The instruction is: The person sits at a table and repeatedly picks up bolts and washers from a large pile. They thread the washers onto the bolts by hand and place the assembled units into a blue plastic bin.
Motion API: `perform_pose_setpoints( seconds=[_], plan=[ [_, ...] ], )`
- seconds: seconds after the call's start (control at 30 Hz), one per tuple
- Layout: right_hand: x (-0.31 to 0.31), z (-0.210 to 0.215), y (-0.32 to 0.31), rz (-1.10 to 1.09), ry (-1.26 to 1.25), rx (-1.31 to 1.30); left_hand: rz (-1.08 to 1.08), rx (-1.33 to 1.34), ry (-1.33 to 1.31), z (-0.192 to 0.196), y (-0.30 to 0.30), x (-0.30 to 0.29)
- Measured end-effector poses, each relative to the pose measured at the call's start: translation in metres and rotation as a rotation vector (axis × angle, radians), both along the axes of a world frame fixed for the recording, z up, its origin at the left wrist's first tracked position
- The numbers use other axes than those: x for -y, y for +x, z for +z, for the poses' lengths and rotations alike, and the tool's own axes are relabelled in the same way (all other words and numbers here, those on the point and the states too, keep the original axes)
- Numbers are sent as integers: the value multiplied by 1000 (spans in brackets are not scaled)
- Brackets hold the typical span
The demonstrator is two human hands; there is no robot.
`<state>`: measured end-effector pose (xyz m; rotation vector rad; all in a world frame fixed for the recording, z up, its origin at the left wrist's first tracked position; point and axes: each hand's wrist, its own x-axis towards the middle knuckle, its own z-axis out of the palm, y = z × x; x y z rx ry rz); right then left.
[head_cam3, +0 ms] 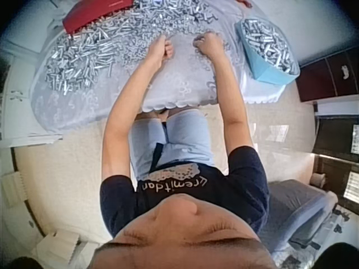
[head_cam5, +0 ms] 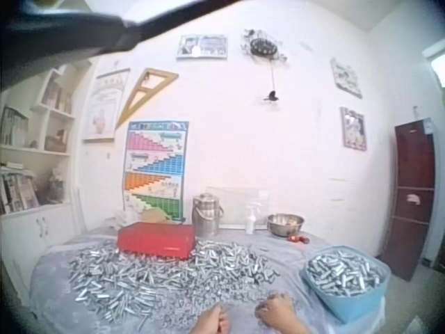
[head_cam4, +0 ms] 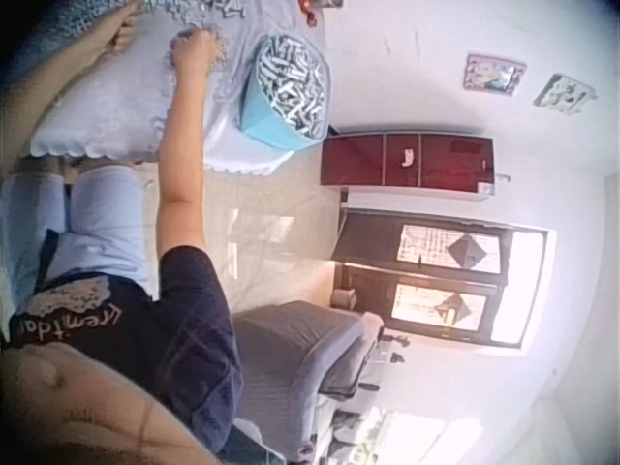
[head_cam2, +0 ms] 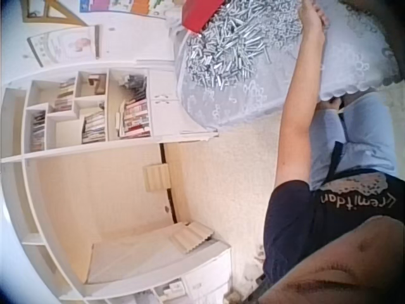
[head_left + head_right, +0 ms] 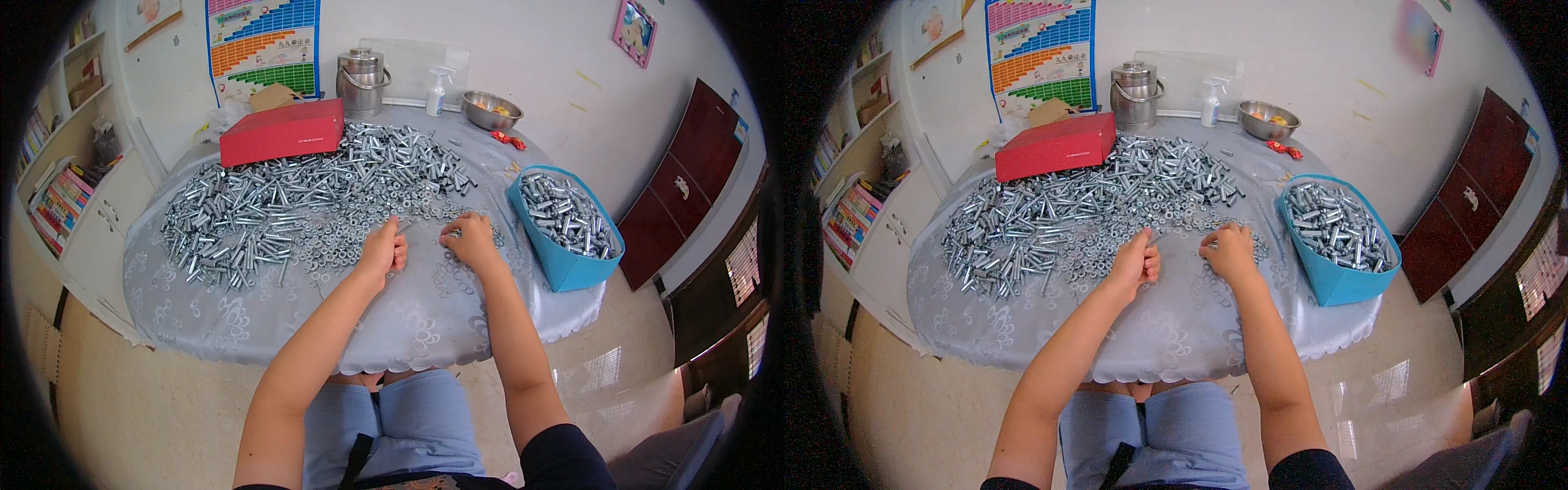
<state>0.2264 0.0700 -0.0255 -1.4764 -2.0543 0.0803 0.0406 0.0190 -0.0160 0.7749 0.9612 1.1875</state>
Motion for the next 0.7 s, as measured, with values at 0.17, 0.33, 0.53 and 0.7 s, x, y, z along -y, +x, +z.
perform_pose_setpoints(
  seconds=[0.17,0.33,0.53,0.7],
  plan=[
    [-1,-2,0,-7,-15,-12,-11,-36,-17,0,1,0],
    [0,-3,-1,6,37,-4,-44,-40,2,-1,2,1],
    [-3,2,-7,98,75,-189,-57,-66,-4,-1,1,0],
    [8,22,-26,492,-337,-853,-35,-55,-28,-4,1,-2]
  ],
)
